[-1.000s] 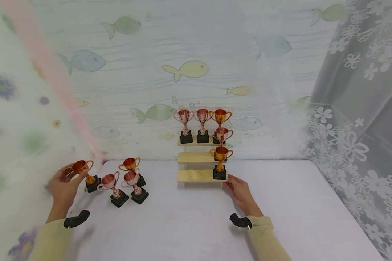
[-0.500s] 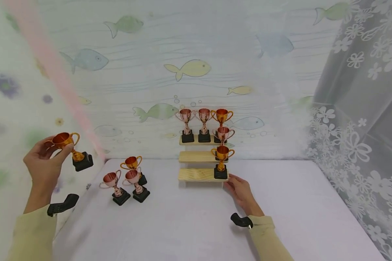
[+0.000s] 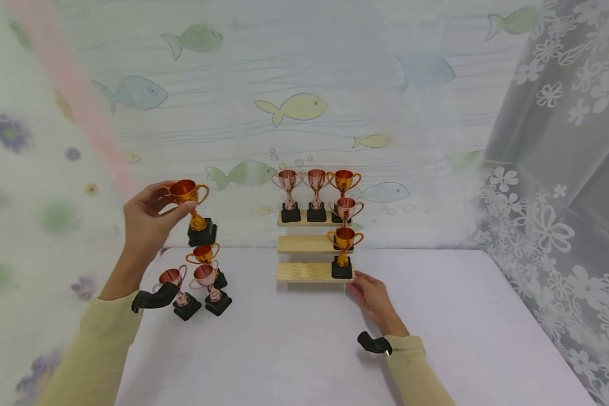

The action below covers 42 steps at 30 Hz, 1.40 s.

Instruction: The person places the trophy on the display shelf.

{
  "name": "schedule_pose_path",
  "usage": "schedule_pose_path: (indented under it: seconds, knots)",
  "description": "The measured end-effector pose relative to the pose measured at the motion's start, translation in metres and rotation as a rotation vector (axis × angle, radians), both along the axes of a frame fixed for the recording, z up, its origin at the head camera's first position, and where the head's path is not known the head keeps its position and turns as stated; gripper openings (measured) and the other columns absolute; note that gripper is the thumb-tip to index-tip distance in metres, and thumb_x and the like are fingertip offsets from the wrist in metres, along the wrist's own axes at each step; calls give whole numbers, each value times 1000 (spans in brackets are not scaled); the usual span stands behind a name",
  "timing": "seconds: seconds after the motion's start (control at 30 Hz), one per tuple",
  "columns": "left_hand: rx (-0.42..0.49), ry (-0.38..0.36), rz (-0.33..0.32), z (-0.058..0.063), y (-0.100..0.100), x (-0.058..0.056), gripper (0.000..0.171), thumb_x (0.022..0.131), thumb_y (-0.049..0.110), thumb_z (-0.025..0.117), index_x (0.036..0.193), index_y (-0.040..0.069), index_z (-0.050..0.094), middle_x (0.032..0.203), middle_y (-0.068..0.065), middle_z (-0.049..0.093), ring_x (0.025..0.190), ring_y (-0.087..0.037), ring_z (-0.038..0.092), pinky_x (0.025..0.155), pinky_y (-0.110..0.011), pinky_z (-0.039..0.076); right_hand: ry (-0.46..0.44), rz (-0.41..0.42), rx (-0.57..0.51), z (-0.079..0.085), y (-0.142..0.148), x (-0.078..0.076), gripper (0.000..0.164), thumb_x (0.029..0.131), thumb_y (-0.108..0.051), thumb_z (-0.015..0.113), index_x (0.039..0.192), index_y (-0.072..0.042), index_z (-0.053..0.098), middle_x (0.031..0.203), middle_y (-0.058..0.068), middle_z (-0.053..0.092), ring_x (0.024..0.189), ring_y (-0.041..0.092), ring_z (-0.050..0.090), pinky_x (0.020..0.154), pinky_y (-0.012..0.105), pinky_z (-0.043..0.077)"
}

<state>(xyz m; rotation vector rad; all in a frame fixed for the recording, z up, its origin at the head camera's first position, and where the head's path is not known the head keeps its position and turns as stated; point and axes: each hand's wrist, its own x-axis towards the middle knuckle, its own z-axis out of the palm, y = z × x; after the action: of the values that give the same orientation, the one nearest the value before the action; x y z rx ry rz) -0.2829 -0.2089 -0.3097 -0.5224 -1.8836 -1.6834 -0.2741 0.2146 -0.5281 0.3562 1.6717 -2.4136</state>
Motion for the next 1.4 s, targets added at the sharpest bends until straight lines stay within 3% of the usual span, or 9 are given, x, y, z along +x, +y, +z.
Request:
schedule_pose_path:
  seconds: [0.1,0.2,0.33,0.5,0.67,0.83,1.1,1.4]
  knots:
    - [-63,-60,-100,-4,25,-4,43,86,-2,78,126,-5,64,115,-1,68,101,-12,68,86,-20,59,-7,-5,1,-1,0,0,55,108,-10,42,157,8,23,162,24,28,102,4,62,101,20,52]
    - [-97,-112,-155,-11,48,-7,44,87,-1,78,129,-3,63,119,-8,67,102,-12,68,88,-22,59,-9,-7,1,-2,0,-1,55,108,-9,42,157,7,24,162,24,28,104,5,62,101,21,52]
    - [-139,-172,-175,-25,76,-10,44,86,2,80,128,0,65,123,-16,67,102,-16,68,88,-23,59,-3,1,12,-1,1,1,55,108,-10,41,157,8,23,162,25,27,108,6,60,104,22,51]
    - [-158,-252,-217,-49,106,-16,44,86,5,81,127,2,66,123,-18,68,108,-28,69,85,-25,60,-9,0,2,1,3,1,55,109,-9,41,158,7,23,162,24,27,107,5,60,103,22,51]
    - [-127,-265,-242,-66,131,-28,45,85,5,81,127,0,65,123,-19,67,110,-34,69,88,-34,62,3,9,-12,3,4,2,54,109,-9,40,157,8,22,162,25,27,106,4,61,104,22,50]
    - [-116,-262,-225,-75,153,-44,45,85,6,82,127,-1,65,118,-20,68,106,-33,69,93,-43,60,-7,0,1,1,4,1,55,109,-10,41,158,7,22,163,24,27,112,8,59,103,22,51]
    - [-138,-260,-195,-81,179,-70,46,86,13,83,127,2,66,113,-17,70,99,-28,71,79,-29,61,21,16,29,1,1,-1,55,109,-11,42,156,9,23,162,26,27,113,8,59,102,21,51]
    - [-45,-294,-148,-95,196,-87,48,86,15,84,128,1,65,110,-17,68,97,-31,69,70,-25,55,24,11,10,0,2,-1,54,109,-9,41,156,11,23,162,26,28,108,5,60,101,20,52]
